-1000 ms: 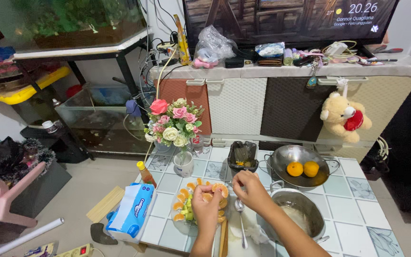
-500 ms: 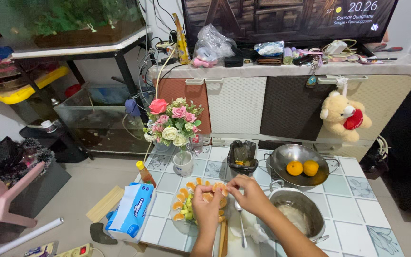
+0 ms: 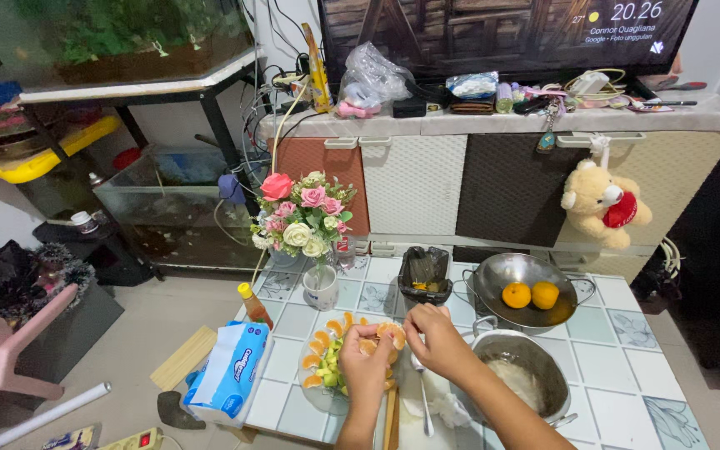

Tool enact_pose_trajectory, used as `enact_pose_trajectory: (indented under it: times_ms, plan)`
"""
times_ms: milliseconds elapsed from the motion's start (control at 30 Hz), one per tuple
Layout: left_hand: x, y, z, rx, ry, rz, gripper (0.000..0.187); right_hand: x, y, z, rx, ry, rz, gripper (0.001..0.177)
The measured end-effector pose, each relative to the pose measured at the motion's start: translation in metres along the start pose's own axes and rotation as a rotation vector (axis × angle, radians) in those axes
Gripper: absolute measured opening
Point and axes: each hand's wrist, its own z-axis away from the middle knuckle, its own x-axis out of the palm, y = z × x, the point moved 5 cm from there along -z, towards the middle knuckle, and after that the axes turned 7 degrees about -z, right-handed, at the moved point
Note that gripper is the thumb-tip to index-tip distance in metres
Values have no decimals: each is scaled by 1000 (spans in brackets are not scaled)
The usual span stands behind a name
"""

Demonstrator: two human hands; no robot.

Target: The person peels orange segments by hand and places them into a clear bowl along with sliced grapes.

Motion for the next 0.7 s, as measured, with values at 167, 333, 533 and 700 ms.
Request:
enact_pose_trajectory:
  times_ms: [167,333,533,700]
  plan:
    - [2,-6,-2,-14,-43,25,20,-4,16,-1,108,47,-52,8]
    - [5,-14,-6,-9,-58,90,20,-6,39,-7,154,77,-126,7]
    - [11,-21,-13,-99,-68,93,21,-10,77,-20,292,133,-291,11]
    - [19,-22,-25,-128,-56,108,20,4,95,-16,334,55,-341,6]
